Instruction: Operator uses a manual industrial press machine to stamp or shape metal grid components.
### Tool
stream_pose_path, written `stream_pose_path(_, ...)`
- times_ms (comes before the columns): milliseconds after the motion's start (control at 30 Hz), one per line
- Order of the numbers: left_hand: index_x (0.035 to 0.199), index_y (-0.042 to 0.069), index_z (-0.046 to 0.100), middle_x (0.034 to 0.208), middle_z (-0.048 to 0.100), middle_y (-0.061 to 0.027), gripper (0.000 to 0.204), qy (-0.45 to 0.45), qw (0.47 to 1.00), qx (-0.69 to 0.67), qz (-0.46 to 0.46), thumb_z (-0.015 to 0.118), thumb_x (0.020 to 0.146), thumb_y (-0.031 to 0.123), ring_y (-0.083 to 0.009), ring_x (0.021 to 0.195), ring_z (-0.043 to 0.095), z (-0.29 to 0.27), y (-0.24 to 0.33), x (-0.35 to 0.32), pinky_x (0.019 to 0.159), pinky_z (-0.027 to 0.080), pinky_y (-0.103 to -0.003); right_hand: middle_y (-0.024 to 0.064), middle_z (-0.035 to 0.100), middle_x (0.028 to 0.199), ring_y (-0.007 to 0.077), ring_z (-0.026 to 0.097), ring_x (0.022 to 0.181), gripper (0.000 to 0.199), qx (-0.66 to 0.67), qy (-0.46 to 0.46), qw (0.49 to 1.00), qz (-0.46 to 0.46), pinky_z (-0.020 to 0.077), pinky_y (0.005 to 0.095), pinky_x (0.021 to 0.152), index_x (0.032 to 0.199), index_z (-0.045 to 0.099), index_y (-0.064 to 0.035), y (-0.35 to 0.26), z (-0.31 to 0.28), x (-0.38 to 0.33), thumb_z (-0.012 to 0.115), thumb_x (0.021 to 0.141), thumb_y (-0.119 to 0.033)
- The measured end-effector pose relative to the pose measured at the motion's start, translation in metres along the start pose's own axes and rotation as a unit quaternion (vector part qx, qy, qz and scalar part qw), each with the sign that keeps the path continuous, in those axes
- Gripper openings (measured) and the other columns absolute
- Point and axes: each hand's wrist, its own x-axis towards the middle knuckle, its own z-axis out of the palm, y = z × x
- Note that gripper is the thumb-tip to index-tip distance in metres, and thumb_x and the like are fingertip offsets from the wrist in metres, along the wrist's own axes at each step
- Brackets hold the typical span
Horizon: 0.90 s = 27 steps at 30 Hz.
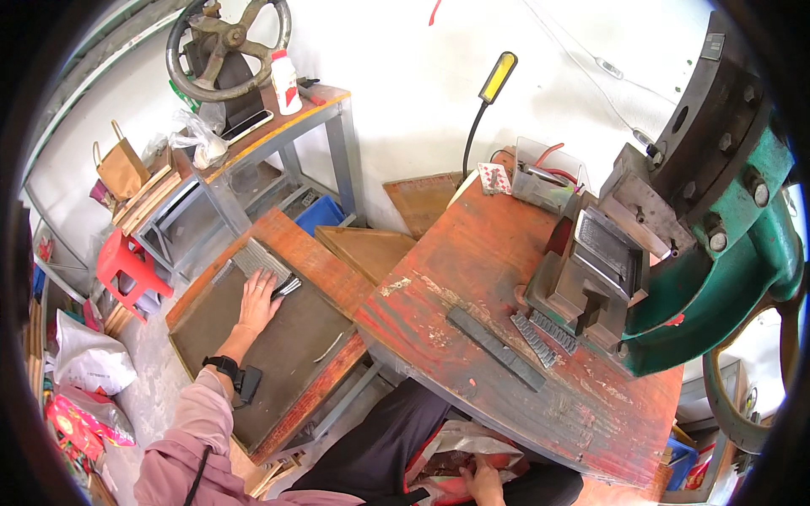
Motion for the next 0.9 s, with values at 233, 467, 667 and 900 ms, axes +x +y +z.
stream_pose_path(233, 0.120, 0.000, 0.051, 0.130, 0.046, -0.0128, 0.052, 0.004, 1.000, 0.022, 0.022, 0.068, 0.073, 0.014, -0.0336, 0.127, 0.035, 0.007, -0.004, 0.005, 0.103, 0.031, -0.046, 0.0172, 0.066, 0.094, 0.0354, 0.062, 0.093, 0.038, -0.018, -0.011, 0.999, 0.030, 0.0484, 0.0398, 0.080, 0.110, 0.060, -0.0052, -0.005, -0.001, 0.002, 0.069, 0.077, -0.022)
stream_pose_path(467, 0.122, -0.006, 0.050, 0.137, 0.040, -0.0148, 0.048, -0.044, 0.988, 0.147, -0.016, 0.059, 0.079, 0.012, -0.0345, 0.134, 0.025, 0.025, 0.014, 0.000, 0.106, 0.026, -0.051, 0.0172, 0.066, 0.096, 0.0339, 0.062, 0.095, 0.039, 0.008, -0.009, 1.000, 0.023, 0.0478, 0.0388, 0.082, 0.112, 0.059, -0.0049, -0.003, 0.000, 0.004, 0.069, 0.077, -0.021)
stream_pose_path(667, 0.112, -0.006, 0.055, 0.128, 0.045, -0.0223, 0.056, -0.080, 0.979, 0.041, -0.182, 0.073, 0.066, 0.021, -0.0381, 0.125, 0.036, 0.009, 0.026, 0.018, 0.101, 0.034, -0.049, 0.0197, 0.065, 0.098, 0.0356, 0.061, 0.096, 0.042, -0.043, -0.007, 0.999, 0.016, 0.0477, 0.0412, 0.083, 0.114, 0.057, -0.0029, 0.008, 0.008, 0.007, 0.066, 0.080, -0.026)
stream_pose_path(900, 0.122, 0.010, 0.053, 0.133, 0.044, -0.0150, 0.055, -0.196, 0.946, 0.157, -0.204, 0.068, 0.071, 0.025, -0.0345, 0.124, 0.039, 0.027, 0.008, 0.033, 0.098, 0.039, -0.050, 0.0264, 0.061, 0.103, 0.0400, 0.061, 0.093, 0.045, -0.095, -0.031, 0.994, 0.046, 0.0490, 0.0474, 0.080, 0.106, 0.054, 0.0047, 0.009, 0.021, 0.014, 0.060, 0.084, -0.034)
